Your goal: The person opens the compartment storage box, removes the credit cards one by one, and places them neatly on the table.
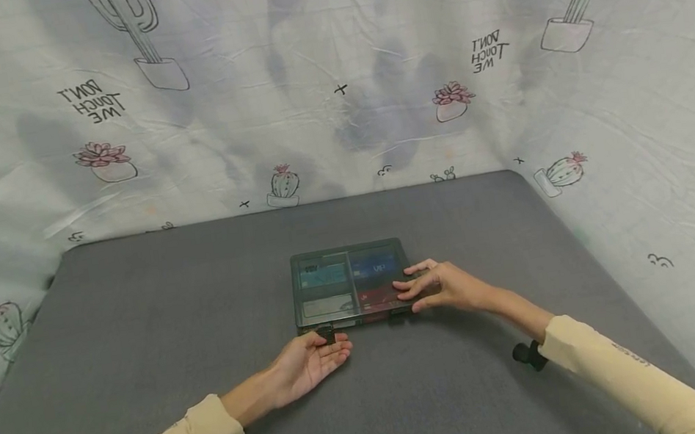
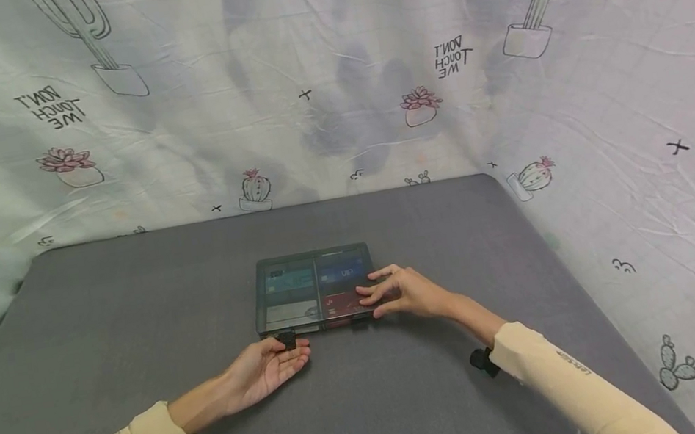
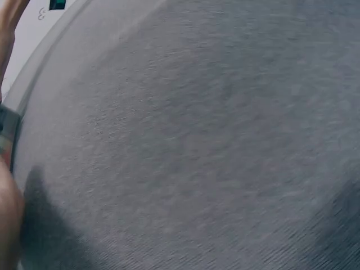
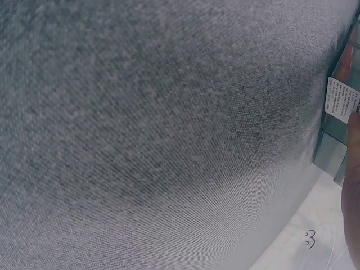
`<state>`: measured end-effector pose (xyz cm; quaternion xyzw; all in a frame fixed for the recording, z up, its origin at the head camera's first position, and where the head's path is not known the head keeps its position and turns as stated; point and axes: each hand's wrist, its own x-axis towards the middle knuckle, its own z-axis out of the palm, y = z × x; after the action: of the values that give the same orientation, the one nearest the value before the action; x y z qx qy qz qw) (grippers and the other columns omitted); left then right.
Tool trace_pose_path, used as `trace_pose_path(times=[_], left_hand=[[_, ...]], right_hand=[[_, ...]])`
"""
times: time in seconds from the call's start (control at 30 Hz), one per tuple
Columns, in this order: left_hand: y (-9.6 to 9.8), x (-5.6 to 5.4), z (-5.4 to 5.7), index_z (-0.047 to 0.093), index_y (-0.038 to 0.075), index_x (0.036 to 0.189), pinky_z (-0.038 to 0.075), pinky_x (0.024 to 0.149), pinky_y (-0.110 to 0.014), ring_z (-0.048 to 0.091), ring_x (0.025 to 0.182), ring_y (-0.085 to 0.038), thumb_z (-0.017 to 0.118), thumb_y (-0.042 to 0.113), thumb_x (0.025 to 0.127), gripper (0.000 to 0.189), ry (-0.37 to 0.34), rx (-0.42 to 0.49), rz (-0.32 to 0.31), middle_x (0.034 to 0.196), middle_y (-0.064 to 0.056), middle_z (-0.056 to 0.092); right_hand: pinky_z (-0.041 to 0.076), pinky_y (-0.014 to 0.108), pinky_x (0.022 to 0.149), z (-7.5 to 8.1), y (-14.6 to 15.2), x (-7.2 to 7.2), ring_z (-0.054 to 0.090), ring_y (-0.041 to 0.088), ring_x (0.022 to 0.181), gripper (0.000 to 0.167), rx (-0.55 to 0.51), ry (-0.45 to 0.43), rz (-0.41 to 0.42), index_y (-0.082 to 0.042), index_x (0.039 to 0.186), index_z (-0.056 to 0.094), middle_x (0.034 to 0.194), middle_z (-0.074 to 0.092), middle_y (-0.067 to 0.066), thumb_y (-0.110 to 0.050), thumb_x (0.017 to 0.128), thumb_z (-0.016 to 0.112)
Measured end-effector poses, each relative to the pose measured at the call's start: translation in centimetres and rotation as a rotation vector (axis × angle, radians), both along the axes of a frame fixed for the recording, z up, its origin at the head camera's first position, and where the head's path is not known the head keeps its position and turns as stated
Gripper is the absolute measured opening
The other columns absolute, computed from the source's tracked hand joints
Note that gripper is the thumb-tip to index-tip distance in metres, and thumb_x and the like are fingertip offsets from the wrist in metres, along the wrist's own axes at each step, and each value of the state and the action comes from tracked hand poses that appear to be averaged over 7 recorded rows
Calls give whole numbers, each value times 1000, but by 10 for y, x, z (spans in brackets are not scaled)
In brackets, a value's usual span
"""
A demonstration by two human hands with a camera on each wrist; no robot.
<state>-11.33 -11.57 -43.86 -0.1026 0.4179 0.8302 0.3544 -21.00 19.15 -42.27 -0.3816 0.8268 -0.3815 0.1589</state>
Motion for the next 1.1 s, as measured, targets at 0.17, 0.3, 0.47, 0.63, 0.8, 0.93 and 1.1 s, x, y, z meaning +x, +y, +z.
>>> trace_pose_path(times=[0.17, 0.3, 0.47, 0.63, 0.8, 0.93, 1.1], left_hand=[[0, 6, 3, 20, -21, 139, 44, 99, -29, 62, 101, -15, 19, 9, 106, 45, -24, -30, -21, 113, -15, 61], [3, 10, 7, 23, -24, 137, 46, 95, -27, 63, 98, -14, 18, 11, 107, 46, -20, -74, -37, 106, -14, 65], [16, 6, 8, 29, -23, 136, 47, 95, -28, 62, 102, -15, 20, 16, 108, 49, 2, -113, -88, 113, -18, 64], [43, -6, 10, 33, -18, 137, 40, 103, -34, 55, 119, -26, 25, 21, 108, 50, 14, -100, -121, 134, -29, 49], [75, -16, 11, 28, -18, 139, 34, 108, -39, 41, 132, -36, 27, 25, 107, 53, 16, -46, -105, 140, -32, 39], [93, -23, 14, 24, -16, 141, 33, 109, -39, 37, 134, -38, 28, 24, 108, 53, -8, -22, -26, 141, -34, 36], [105, -29, 14, 26, -14, 141, 34, 108, -37, 42, 131, -34, 31, 23, 107, 50, -67, 3, 27, 138, -32, 40]], right_hand=[[41, 48, 99, -1, 1, -2, 39, 31, 131, 32, -7, 16, 6, -11, 113, 72, 127, 61, 4, -18, 82, 74], [42, 47, 99, -1, 1, -4, 39, 29, 131, 32, -10, 22, 17, -12, 113, 72, 129, 60, 3, -19, 82, 73], [41, 48, 100, 1, 1, -5, 38, 28, 131, 31, -19, 17, 9, -11, 113, 72, 128, 60, 2, -19, 82, 73], [38, 51, 101, -1, 3, -5, 39, 31, 130, 31, -33, 15, 12, -10, 113, 72, 128, 60, 5, -19, 83, 73], [37, 53, 101, -4, 3, -3, 38, 33, 131, 31, -49, 13, 12, -9, 114, 71, 129, 60, 8, -17, 84, 72], [37, 51, 102, -2, 3, -3, 38, 31, 131, 32, -51, -2, 6, -9, 114, 71, 130, 59, 6, -17, 83, 72], [37, 48, 102, 2, 4, -3, 38, 28, 132, 32, -34, -14, -2, -10, 114, 71, 130, 59, 3, -17, 83, 73]])
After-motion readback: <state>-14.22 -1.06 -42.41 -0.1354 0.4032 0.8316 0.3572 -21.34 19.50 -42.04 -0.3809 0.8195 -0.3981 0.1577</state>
